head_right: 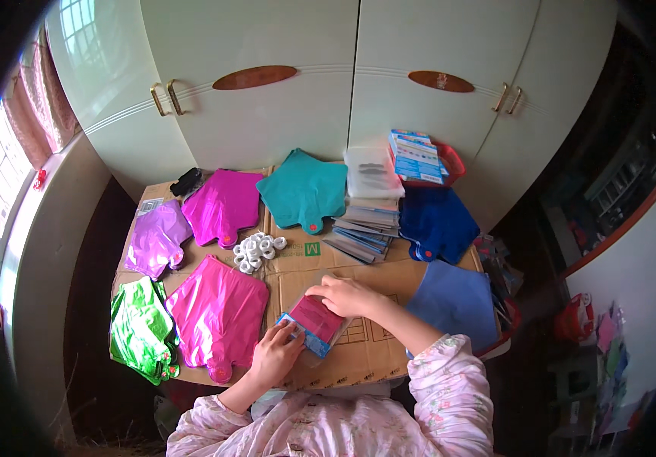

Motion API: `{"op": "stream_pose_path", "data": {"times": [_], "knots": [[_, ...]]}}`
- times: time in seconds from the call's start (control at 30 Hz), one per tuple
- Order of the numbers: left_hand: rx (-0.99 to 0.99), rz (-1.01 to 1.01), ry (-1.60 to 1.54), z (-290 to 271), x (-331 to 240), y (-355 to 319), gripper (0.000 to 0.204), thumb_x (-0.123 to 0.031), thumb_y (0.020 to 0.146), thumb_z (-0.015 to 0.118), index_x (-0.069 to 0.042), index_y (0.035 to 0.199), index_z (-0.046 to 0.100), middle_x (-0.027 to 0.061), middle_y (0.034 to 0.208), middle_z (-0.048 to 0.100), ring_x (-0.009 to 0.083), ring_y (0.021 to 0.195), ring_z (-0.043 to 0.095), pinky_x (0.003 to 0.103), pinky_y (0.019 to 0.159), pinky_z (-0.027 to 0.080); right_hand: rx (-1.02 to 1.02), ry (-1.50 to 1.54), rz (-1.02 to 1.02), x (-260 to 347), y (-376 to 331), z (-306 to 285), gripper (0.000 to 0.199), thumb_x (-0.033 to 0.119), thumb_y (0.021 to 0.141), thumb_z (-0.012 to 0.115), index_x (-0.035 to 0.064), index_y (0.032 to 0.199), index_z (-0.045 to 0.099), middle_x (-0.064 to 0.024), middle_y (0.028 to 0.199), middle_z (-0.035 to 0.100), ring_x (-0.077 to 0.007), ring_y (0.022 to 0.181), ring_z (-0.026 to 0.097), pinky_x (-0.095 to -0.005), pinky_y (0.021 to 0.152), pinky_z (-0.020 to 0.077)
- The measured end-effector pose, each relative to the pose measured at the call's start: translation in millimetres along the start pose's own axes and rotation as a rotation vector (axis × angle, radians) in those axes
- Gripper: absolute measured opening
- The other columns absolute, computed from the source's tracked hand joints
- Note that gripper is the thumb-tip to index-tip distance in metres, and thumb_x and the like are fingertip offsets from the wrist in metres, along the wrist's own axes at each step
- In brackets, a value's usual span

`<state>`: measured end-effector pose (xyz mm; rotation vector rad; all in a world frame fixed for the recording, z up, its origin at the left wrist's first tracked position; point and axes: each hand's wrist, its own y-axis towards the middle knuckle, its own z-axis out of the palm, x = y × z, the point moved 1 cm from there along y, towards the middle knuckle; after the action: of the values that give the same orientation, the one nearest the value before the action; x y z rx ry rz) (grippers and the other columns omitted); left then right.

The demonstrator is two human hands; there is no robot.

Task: Fold colorful plastic sheets and place them into transparent packaging envelopes.

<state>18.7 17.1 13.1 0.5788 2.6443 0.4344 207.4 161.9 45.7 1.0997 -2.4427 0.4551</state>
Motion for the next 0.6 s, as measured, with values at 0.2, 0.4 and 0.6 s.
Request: {"op": "stream_pose_path", "data": {"times": [0.2, 0.4, 0.6], "knots": [[-0.044, -0.023, 0.005, 4.4, -0.1, -0.9, 0.025, -0.018, 0.076, 0.071, -0.014, 0.1, 0.069, 0.0099, 0.112, 0.061, 0.03, 0.108, 0.057, 0.037, 0.081, 0.053, 0.059, 0.034, 0.074, -6.2, 20.8, 7.2, 0.032, 0.015, 0.081, 0.05, 0.0206, 0.111, 0.058, -0.009, 0.1, 0.06, -0.031, 0.093, 0.061, -0.0445, 0.081, 0.0484], [-0.035, -0.061, -0.03, 3.8, -0.9, 0.5, 0.025, -0.018, 0.076, 0.07, -0.014, 0.101, 0.068, 0.0086, 0.112, 0.06, 0.0288, 0.109, 0.056, 0.037, 0.081, 0.053, 0.069, 0.049, 0.087, -6.0, 28.5, 9.2, 0.025, 0.016, 0.077, 0.05, 0.0149, 0.101, 0.058, -0.0062, 0.092, 0.06, -0.0264, 0.09, 0.06, -0.0413, 0.076, 0.0476], [-0.026, -0.04, -0.01, -0.4, -0.2, 0.6, 0.026, -0.02, 0.075, 0.07, -0.013, 0.101, 0.067, 0.0084, 0.11, 0.061, 0.0284, 0.107, 0.058, 0.038, 0.083, 0.052, -0.014, 0.149, 0.04, -3.4, 15.5, 8.0, 0.026, 0.015, 0.081, 0.052, 0.0126, 0.106, 0.058, -0.0093, 0.1, 0.058, -0.0281, 0.093, 0.059, -0.043, 0.081, 0.0465]]}}
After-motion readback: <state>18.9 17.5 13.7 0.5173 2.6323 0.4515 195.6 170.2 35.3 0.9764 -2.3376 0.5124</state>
